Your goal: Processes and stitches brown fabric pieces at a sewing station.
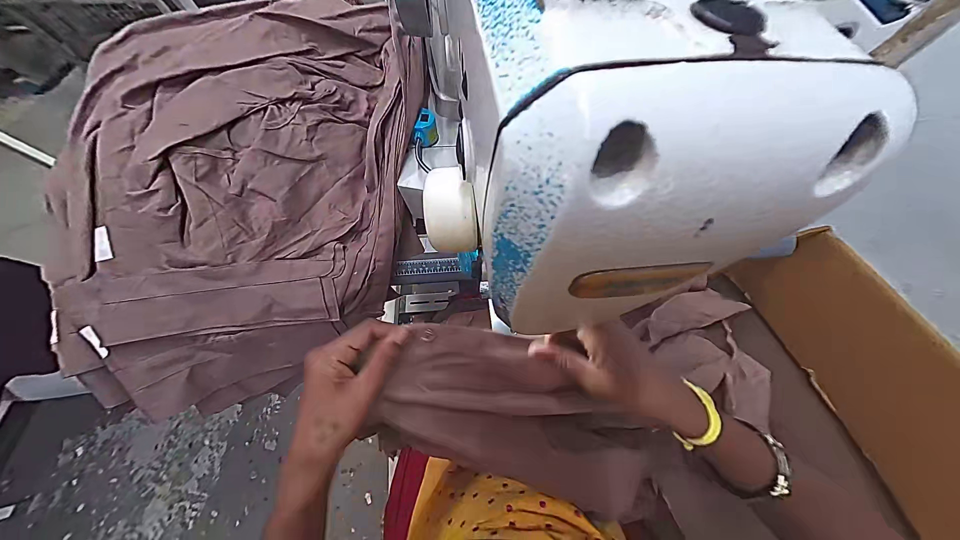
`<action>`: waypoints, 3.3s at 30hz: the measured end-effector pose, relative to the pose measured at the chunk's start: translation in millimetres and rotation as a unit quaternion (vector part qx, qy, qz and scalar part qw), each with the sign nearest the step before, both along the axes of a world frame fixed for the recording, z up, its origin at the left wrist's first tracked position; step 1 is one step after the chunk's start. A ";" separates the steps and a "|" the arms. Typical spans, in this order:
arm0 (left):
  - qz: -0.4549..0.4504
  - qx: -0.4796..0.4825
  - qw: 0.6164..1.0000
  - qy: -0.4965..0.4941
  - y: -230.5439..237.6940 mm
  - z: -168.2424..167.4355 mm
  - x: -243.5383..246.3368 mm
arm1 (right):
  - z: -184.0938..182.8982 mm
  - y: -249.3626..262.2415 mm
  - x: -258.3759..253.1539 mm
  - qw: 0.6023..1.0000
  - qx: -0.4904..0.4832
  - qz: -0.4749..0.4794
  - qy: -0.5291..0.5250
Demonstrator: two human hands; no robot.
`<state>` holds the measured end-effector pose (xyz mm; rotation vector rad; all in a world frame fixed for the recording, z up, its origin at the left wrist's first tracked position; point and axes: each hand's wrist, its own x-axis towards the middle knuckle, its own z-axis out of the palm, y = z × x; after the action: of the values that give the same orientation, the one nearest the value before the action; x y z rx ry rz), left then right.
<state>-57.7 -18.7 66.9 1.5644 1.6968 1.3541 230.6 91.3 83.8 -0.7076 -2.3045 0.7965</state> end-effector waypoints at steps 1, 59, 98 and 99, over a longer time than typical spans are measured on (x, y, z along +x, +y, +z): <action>0.037 -0.025 0.999 0.010 1.0 -6.0 -13.3 | -1.5 4.8 -0.2 0.998 -0.009 -0.056 -0.009; -0.150 0.034 0.982 0.114 6.6 0.4 84.6 | -1.8 7.4 -16.0 0.952 0.298 -0.066 -0.019; -0.211 -0.065 0.975 0.036 -24.4 -26.2 74.1 | -36.9 66.4 33.4 0.948 -0.015 -0.306 -0.089; -0.211 -0.070 0.974 0.039 -23.1 -25.7 76.1 | -34.9 74.8 38.6 0.939 0.048 -0.334 -0.070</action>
<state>18.4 -41.8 41.2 1.7846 1.3624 0.9515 269.2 166.1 48.8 -1.4286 -1.9867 0.3177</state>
